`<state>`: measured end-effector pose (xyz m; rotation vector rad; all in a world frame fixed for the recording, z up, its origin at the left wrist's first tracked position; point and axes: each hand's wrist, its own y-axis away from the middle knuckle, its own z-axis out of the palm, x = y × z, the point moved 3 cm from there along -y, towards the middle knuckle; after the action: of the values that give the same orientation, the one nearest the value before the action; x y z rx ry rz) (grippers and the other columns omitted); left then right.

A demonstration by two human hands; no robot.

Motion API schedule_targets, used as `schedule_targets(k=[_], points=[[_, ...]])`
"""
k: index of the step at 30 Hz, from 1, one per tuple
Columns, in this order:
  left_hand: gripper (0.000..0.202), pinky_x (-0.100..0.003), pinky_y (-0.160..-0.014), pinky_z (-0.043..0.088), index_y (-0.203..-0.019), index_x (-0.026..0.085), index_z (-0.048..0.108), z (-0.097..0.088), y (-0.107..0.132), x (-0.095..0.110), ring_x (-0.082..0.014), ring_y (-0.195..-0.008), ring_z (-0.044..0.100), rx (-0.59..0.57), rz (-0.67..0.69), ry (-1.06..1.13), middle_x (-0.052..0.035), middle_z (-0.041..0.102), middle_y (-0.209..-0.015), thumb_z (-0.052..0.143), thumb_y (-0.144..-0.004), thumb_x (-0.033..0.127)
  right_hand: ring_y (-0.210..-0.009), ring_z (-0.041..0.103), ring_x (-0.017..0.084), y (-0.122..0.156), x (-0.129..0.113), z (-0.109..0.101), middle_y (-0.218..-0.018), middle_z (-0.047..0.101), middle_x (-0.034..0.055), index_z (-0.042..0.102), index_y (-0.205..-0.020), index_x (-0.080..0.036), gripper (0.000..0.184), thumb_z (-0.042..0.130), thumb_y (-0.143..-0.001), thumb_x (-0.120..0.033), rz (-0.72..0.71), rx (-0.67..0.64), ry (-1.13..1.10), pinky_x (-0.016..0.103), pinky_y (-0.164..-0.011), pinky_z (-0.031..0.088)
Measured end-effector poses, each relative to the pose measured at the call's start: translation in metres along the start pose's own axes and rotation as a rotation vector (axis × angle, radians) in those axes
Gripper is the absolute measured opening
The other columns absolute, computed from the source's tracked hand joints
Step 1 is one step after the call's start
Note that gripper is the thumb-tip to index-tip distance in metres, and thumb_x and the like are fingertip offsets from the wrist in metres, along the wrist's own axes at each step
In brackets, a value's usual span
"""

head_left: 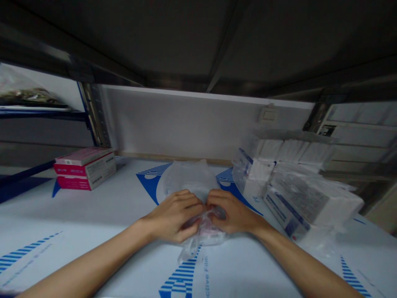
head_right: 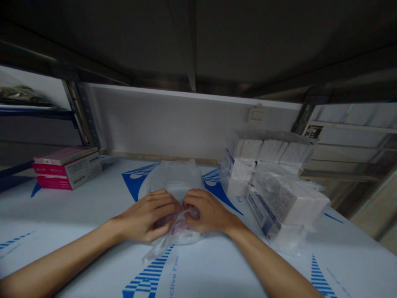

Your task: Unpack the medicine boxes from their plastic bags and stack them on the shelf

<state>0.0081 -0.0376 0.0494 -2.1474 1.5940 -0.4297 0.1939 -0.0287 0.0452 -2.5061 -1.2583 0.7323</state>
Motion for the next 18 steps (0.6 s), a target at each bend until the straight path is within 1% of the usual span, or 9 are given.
schedule_targets(k=[3, 7, 11, 15, 18], points=[[0.022, -0.036, -0.078, 0.052, -0.104, 0.018, 0.064, 0.008, 0.001, -0.002, -0.0217, -0.085, 0.063, -0.051, -0.040, 0.039, -0.0076, 0.069, -0.089, 0.046, -0.091, 0.021, -0.075, 0.055, 0.016, 0.000, 0.000, 0.000, -0.075, 0.057, -0.0011, 0.054, -0.074, -0.020, 0.018, 0.056, -0.069, -0.003, -0.018, 0.067, 0.010, 0.026, -0.069, 0.039], [0.027, -0.036, -0.076, 0.053, -0.112, 0.019, 0.061, 0.009, 0.003, -0.003, -0.0215, -0.084, 0.062, -0.038, -0.056, 0.059, -0.0071, 0.067, -0.088, 0.046, -0.090, 0.017, -0.070, 0.053, 0.015, 0.000, 0.003, 0.000, -0.071, 0.054, -0.0030, 0.050, -0.071, -0.021, 0.019, 0.056, -0.065, -0.003, 0.010, 0.101, -0.008, 0.025, -0.065, 0.037], [0.029, -0.034, -0.074, 0.053, -0.116, 0.019, 0.056, 0.003, 0.003, -0.003, -0.0194, -0.083, 0.061, 0.066, -0.040, 0.070, -0.0055, 0.066, -0.089, 0.046, -0.089, 0.014, -0.067, 0.051, 0.014, 0.001, 0.005, -0.001, -0.069, 0.052, -0.0039, 0.048, -0.068, -0.021, 0.019, 0.054, -0.065, -0.004, 0.026, 0.125, -0.025, 0.025, -0.064, 0.036], [0.027, -0.031, -0.068, 0.050, -0.110, 0.019, 0.055, -0.002, 0.005, -0.010, -0.0166, -0.074, 0.058, 0.200, -0.086, 0.048, -0.0013, 0.062, -0.080, 0.047, -0.085, 0.011, -0.064, 0.047, 0.014, 0.002, 0.008, -0.006, -0.064, 0.046, -0.0048, 0.042, -0.064, -0.022, 0.018, 0.049, -0.062, -0.005, -0.002, 0.124, -0.091, 0.025, -0.063, 0.033], [0.025, -0.030, -0.065, 0.048, -0.106, 0.018, 0.056, -0.004, 0.008, -0.013, -0.0159, -0.068, 0.056, 0.250, -0.080, 0.006, 0.0004, 0.060, -0.074, 0.048, -0.084, 0.012, -0.063, 0.046, 0.014, 0.002, 0.009, -0.010, -0.062, 0.043, -0.0047, 0.039, -0.062, -0.022, 0.018, 0.048, -0.061, -0.006, -0.013, 0.121, -0.111, 0.026, -0.062, 0.031]])
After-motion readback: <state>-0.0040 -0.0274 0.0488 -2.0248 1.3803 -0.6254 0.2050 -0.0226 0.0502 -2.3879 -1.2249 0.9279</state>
